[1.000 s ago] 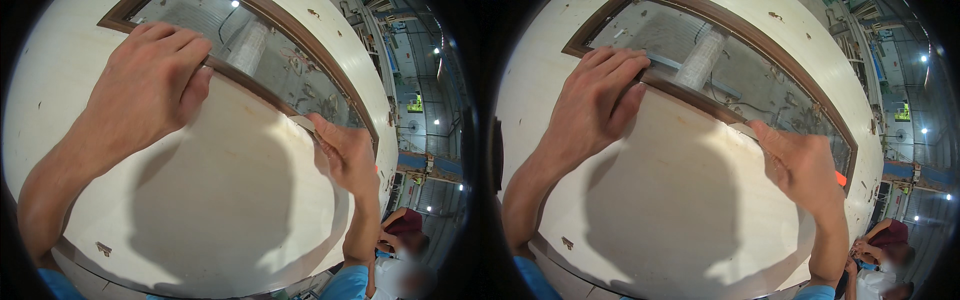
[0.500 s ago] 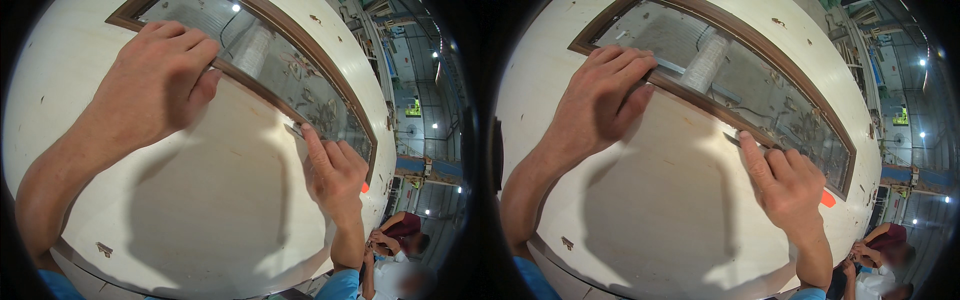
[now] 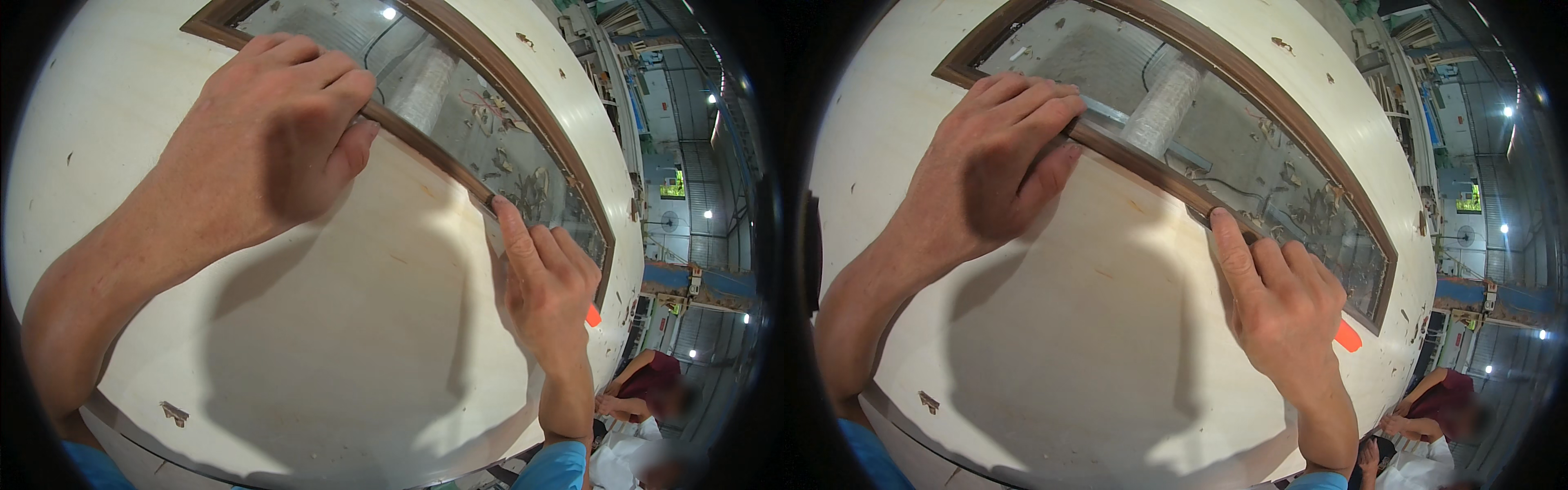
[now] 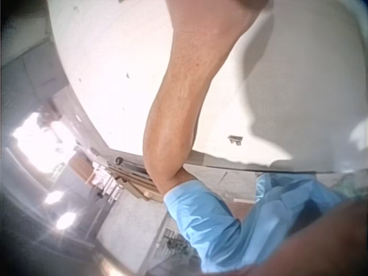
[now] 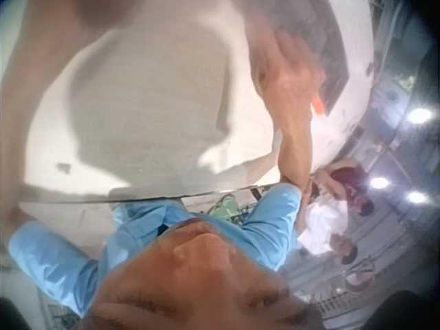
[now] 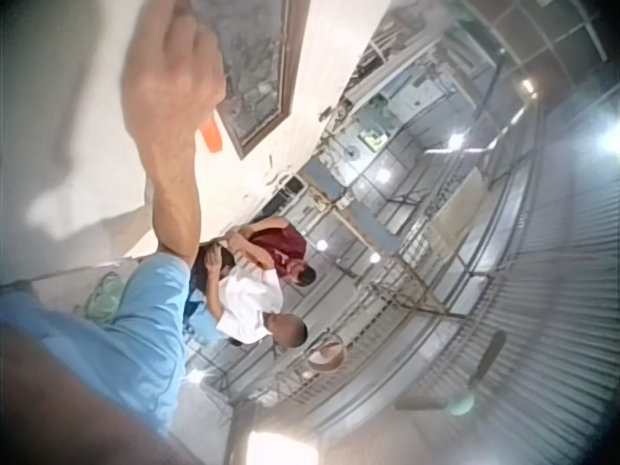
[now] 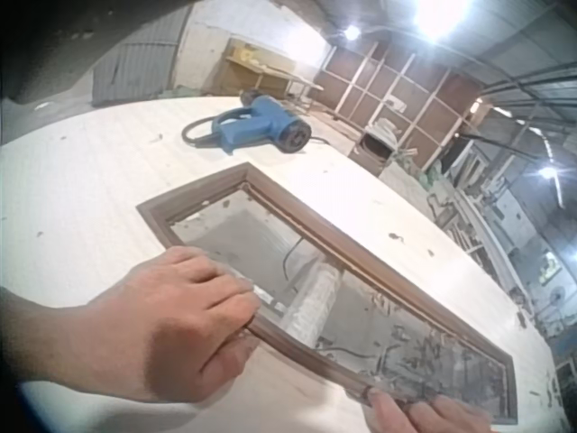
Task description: The person uses a red utility knife to trim excess material along the edge of a brown frame on a white door panel. They repeatedly scrape and remove small debris by hand while working around the frame perimeter.
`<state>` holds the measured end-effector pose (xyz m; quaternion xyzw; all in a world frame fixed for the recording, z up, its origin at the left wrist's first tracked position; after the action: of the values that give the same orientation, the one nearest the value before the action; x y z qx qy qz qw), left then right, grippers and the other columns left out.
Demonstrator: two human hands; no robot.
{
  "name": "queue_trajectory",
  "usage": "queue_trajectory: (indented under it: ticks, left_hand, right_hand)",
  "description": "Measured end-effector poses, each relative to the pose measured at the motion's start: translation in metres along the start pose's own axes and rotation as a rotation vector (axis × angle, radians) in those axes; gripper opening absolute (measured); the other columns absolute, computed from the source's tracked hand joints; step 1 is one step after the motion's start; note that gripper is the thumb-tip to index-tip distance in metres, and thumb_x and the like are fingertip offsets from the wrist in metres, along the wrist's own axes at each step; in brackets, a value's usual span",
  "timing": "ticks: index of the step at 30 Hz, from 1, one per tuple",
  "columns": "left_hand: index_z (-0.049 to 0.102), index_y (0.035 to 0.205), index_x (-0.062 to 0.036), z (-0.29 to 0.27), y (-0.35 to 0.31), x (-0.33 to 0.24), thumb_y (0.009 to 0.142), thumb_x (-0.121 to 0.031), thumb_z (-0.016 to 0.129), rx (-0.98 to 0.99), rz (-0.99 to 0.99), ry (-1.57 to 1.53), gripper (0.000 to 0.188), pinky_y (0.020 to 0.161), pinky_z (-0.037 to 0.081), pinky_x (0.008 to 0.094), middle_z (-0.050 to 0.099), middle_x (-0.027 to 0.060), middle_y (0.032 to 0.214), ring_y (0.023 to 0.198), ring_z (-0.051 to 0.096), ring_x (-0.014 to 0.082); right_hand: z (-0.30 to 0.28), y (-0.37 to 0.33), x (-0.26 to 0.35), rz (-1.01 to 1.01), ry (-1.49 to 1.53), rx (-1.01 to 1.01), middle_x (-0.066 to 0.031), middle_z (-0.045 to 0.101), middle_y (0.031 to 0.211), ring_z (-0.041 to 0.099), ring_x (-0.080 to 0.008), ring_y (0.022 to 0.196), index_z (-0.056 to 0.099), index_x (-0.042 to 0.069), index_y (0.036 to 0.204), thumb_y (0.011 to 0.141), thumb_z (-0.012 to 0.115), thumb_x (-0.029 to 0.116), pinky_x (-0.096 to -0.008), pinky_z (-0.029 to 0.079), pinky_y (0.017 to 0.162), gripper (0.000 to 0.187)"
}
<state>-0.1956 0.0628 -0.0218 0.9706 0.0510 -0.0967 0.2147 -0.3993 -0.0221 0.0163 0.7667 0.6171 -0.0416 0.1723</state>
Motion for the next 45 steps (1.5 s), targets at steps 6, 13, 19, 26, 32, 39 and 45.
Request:
queue_trajectory:
  ticks: [6, 13, 19, 26, 32, 39, 45]
  left_hand:
    - [0.071, 0.124, 0.0025, -0.003, 0.0, 0.002, 0.095, -0.011, 0.073, 0.006, 0.01, -0.037, 0.032, 0.109, 0.053, 0.0463, 0.074, 0.0193, 0.126, 0.12, 0.068, 0.036]
    - [0.071, 0.124, 0.0024, -0.001, -0.001, 0.003, 0.095, -0.011, 0.072, 0.042, 0.016, -0.003, 0.033, 0.109, 0.054, 0.0469, 0.074, 0.02, 0.126, 0.119, 0.068, 0.0364]
    - [0.071, 0.124, 0.002, -0.001, -0.002, 0.004, 0.096, -0.013, 0.071, 0.032, 0.017, -0.018, 0.032, 0.108, 0.055, 0.0471, 0.074, 0.0195, 0.125, 0.117, 0.069, 0.0358]
    - [0.071, 0.126, 0.0008, 0.001, 0.001, 0.002, 0.096, -0.014, 0.072, 0.054, 0.0, -0.003, 0.033, 0.109, 0.055, 0.047, 0.075, 0.0181, 0.126, 0.119, 0.069, 0.0348]
    - [0.071, 0.128, -0.0008, -0.002, 0.0, 0.003, 0.097, -0.014, 0.072, 0.06, 0.0, 0.016, 0.034, 0.111, 0.054, 0.0474, 0.075, 0.0175, 0.128, 0.123, 0.068, 0.0348]
    - [0.07, 0.13, 0.0004, 0.001, 0.0, 0.003, 0.098, -0.014, 0.071, 0.071, -0.007, 0.019, 0.035, 0.113, 0.052, 0.048, 0.074, 0.0183, 0.129, 0.125, 0.067, 0.0362]
    - [0.069, 0.131, 0.0018, -0.002, 0.0, 0.003, 0.097, -0.013, 0.07, 0.082, -0.004, -0.01, 0.037, 0.114, 0.051, 0.0484, 0.074, 0.0189, 0.13, 0.125, 0.066, 0.0368]
  right_hand:
    - [-0.003, 0.006, -0.002, -0.041, -0.038, 0.123, -0.0026, 0.052, 0.073, 0.053, -0.0208, 0.062, 0.073, 0.01, 0.138, 0.075, 0.074, 0.004, -0.0364, 0.045, 0.052, 0.063]
    - [-0.009, 0.01, -0.005, -0.048, -0.029, 0.184, -0.0046, 0.055, 0.072, 0.053, -0.0243, 0.059, 0.067, 0.018, 0.146, 0.077, 0.075, -0.006, -0.0405, 0.045, 0.053, 0.073]
    - [-0.007, 0.007, -0.005, -0.038, -0.035, 0.21, -0.0048, 0.054, 0.072, 0.053, -0.0239, 0.06, 0.066, 0.017, 0.148, 0.077, 0.074, -0.007, -0.0404, 0.045, 0.054, 0.075]
    - [-0.009, 0.003, -0.008, -0.038, -0.085, 0.213, -0.0027, 0.051, 0.073, 0.054, -0.0208, 0.062, 0.072, 0.011, 0.138, 0.076, 0.07, 0.004, -0.0373, 0.045, 0.054, 0.063]
    - [-0.009, 0.001, -0.008, -0.03, -0.059, 0.203, -0.0051, 0.054, 0.072, 0.052, -0.0231, 0.06, 0.069, 0.013, 0.143, 0.08, 0.073, -0.008, -0.0396, 0.046, 0.055, 0.066]
    - [-0.009, -0.005, -0.01, -0.036, -0.062, 0.207, -0.0032, 0.052, 0.073, 0.054, -0.021, 0.062, 0.072, 0.008, 0.139, 0.076, 0.069, 0.004, -0.0371, 0.045, 0.055, 0.063]
    - [-0.008, -0.007, -0.01, -0.036, -0.082, 0.209, -0.0032, 0.051, 0.073, 0.055, -0.0214, 0.063, 0.072, 0.007, 0.137, 0.075, 0.069, 0.003, -0.0373, 0.046, 0.055, 0.062]
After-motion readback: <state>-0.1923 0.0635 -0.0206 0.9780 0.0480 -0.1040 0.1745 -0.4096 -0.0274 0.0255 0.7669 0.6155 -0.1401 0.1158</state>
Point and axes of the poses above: each hand's wrist, its own y-axis towards the middle knuckle, its own z-axis out of the palm, x = y × z, the point moved 8 cm from there along y, towards the middle knuckle
